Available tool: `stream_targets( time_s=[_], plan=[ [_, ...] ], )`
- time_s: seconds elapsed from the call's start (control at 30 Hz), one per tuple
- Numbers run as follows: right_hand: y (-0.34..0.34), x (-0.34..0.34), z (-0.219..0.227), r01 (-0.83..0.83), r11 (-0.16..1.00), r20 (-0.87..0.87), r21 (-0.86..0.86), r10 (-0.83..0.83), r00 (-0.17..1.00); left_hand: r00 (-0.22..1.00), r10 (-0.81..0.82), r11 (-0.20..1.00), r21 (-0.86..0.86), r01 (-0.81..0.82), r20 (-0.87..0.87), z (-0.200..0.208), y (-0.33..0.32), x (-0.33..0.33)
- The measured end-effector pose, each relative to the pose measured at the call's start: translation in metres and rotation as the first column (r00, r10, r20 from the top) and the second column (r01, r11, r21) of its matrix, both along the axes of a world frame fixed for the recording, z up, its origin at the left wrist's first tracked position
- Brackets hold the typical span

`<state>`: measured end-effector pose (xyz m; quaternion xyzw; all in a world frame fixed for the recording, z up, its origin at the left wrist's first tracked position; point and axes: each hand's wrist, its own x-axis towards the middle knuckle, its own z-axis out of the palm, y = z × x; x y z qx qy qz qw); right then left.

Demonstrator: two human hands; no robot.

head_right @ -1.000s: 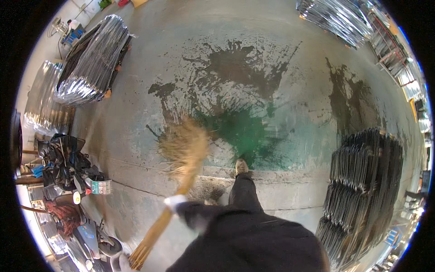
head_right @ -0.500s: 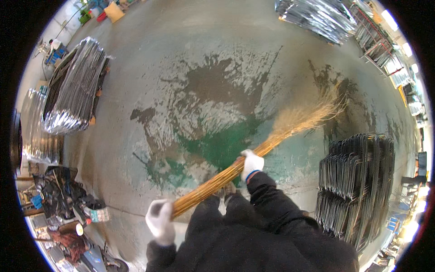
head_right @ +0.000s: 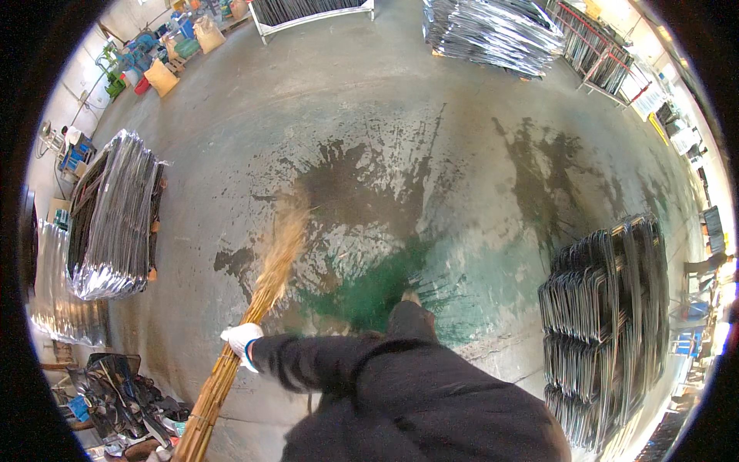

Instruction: The person sweeps a large warehouse floor using a traditional straw broom, moving debris and dust across the concrete surface. They walk around stacks of wrapped materials and a forklift while sweeping.

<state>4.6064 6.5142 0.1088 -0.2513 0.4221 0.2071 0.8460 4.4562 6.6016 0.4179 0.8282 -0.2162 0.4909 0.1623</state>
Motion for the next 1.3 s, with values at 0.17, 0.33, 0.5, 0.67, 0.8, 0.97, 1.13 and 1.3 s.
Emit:
stream_targets(
  time_s=[0.17, 0.33, 0.5, 0.67, 0.8, 0.97, 1.13, 1.3],
  plan=[
    [-0.076, -0.005, -0.102, -0.314, 0.833, 0.315, -0.456, 0.481, 0.818, 0.970, -0.048, 0.998, -0.052, 0.036, -0.239, -0.022, -0.122, 0.015],
    [-0.321, -0.089, -0.159, -0.306, 0.655, 0.221, -0.691, 0.594, 0.773, 0.820, -0.370, 0.903, -0.375, 0.209, -0.436, -0.068, -0.260, 0.058],
    [-0.572, -0.132, -0.128, 0.304, 0.919, -0.194, -0.250, -0.355, 0.914, 0.454, -0.608, 0.794, -0.507, 0.336, -0.651, -0.134, -0.398, 0.111],
    [-0.661, -0.115, -0.107, 0.461, 0.761, -0.215, -0.457, -0.597, 0.773, 0.310, -0.597, 0.762, -0.644, -0.069, -0.740, -0.162, -0.469, 0.142],
    [-0.643, -0.074, -0.078, -0.024, 0.500, 0.053, -0.866, 0.139, 0.989, 0.530, -0.485, 0.808, -0.588, -0.033, -0.696, -0.118, -0.467, 0.168],
    [-0.585, 0.061, 0.003, 0.302, 0.950, 0.110, -0.076, -0.293, 0.950, 0.923, -0.221, 0.959, -0.241, 0.147, -0.315, -0.024, -0.459, 0.186],
    [-0.537, 0.191, 0.026, -0.014, 0.999, 0.043, -0.051, 0.016, 0.999, 0.994, -0.097, 0.967, 0.240, 0.083, 0.047, 0.005, -0.500, 0.200],
    [-0.565, 0.249, -0.025, -0.167, 0.959, 0.148, -0.228, 0.204, 0.968, 0.953, -0.244, 0.959, -0.192, 0.209, -0.179, -0.041, -0.583, 0.241]
  ],
)
